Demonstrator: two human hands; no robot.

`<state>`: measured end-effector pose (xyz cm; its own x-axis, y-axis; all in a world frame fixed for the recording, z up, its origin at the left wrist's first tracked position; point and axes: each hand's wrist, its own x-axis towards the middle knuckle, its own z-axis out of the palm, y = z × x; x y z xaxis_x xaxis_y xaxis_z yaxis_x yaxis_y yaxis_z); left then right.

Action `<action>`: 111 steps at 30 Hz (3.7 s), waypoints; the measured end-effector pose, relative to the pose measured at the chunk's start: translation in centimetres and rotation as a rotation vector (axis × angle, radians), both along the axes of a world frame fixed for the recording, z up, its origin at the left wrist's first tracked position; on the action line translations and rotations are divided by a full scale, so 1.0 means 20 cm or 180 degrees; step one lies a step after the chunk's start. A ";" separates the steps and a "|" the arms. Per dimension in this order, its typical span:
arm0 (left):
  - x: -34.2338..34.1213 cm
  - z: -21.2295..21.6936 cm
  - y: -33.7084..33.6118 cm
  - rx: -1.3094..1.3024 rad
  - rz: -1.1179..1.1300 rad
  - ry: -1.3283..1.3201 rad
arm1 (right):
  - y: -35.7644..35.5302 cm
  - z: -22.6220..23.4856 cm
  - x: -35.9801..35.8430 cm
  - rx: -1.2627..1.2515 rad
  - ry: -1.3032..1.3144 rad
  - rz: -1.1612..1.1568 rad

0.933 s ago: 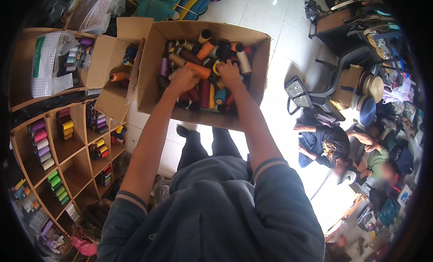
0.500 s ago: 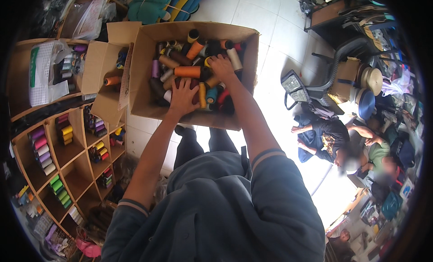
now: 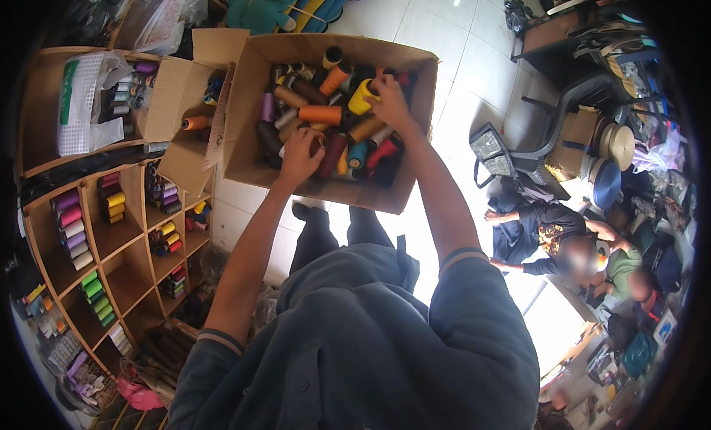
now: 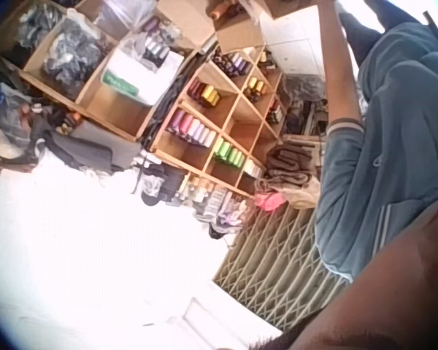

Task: The person sorts colorful thread spools from cardboard boxes and places them onto a wooden shelf. They pick up spools of various colors, including yellow, orange, and black, and arrange them in rows on the shelf compartments.

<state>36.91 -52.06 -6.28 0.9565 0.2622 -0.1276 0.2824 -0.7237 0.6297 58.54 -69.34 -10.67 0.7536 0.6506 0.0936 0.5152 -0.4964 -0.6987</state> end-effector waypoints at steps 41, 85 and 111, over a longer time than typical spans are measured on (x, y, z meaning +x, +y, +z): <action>-0.27 0.24 0.25 -0.2457 0.2484 -0.0548 | 0.40 -0.02 -0.44 -0.1702 -0.0650 0.1438; -0.19 0.28 0.25 -0.3868 0.1992 -0.0614 | 0.36 0.11 -0.32 0.0483 0.3635 0.0286; -0.80 0.57 0.50 -0.3313 0.2554 -0.1616 | 0.89 0.55 -0.73 0.0288 0.3687 0.2209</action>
<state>20.95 -42.15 5.08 0.5937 0.7510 -0.2891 -0.0262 0.3771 0.9258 43.89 -51.59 0.31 -0.0506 0.9514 -0.3038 -0.2633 -0.3061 -0.9149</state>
